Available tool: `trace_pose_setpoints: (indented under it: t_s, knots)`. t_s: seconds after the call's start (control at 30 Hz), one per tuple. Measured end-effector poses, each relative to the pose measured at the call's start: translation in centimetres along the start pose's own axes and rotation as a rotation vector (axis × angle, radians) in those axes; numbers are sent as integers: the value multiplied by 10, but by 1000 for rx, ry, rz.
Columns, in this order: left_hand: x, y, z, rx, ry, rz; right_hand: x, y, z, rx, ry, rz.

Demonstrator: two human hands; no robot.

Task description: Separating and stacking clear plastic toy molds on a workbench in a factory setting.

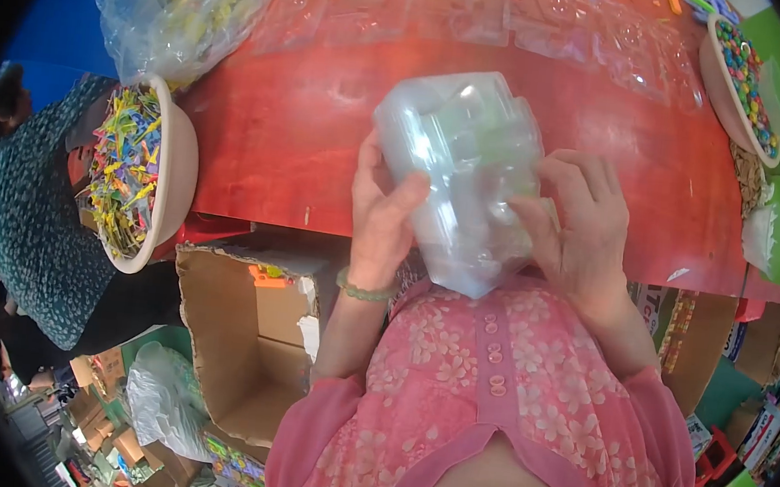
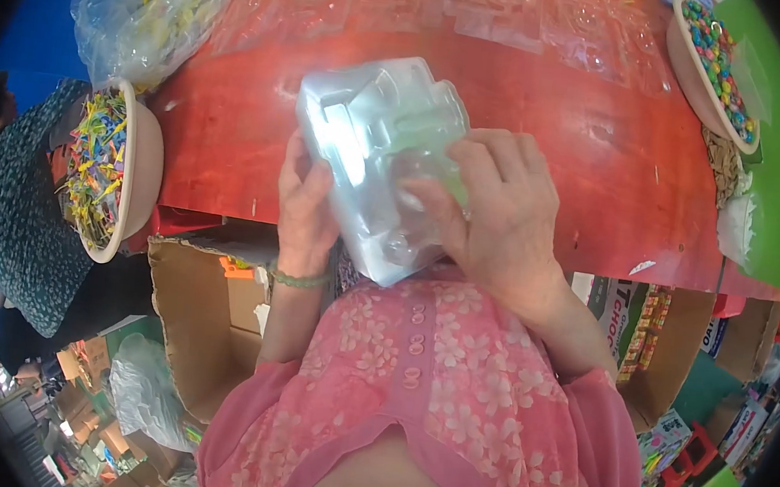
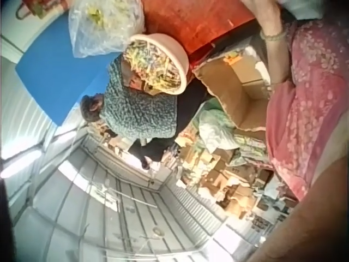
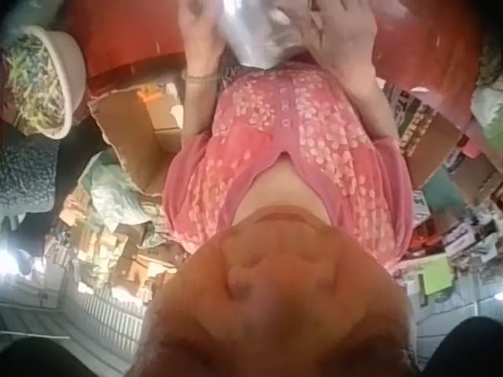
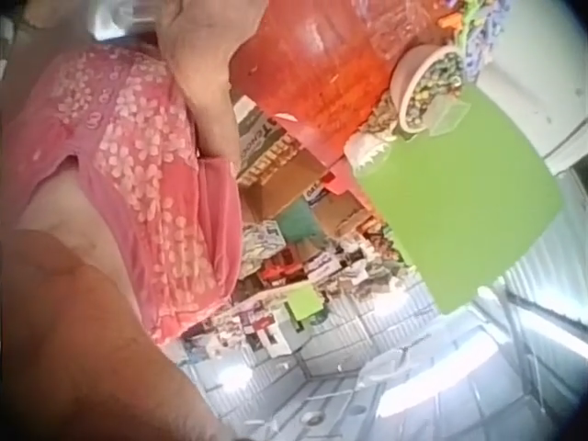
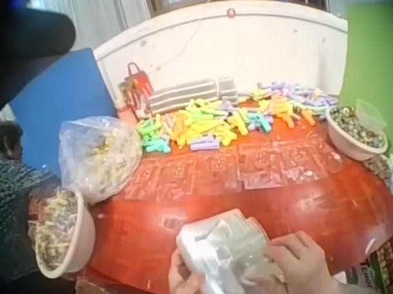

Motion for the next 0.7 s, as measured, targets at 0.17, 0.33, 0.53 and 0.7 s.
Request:
trace_pose_setpoints:
  t_s: [0.17, 0.33, 0.53, 0.7]
  knots:
    - [13, 26, 10, -179, 91, -9, -36, 21, -22, -290, 77, -204]
    - [30, 36, 40, 56, 250, -110, -45, 26, -43, -427, 18, -305]
    - [35, -4, 73, 223, 402, 49, -24, 23, -79, -331, -603, -215]
    - [46, -28, 62, 86, 307, 73, 3, 49, -50, -174, -701, -293]
Point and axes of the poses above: each hand's wrist, its own x-axis away from the middle knuckle, its own y-axis out of the palm, z = x × y, the point moved 8 cm from there along -x, towards the middle knuckle, and after that the axes turned 4 degrees about x, right-handed, at the moved point
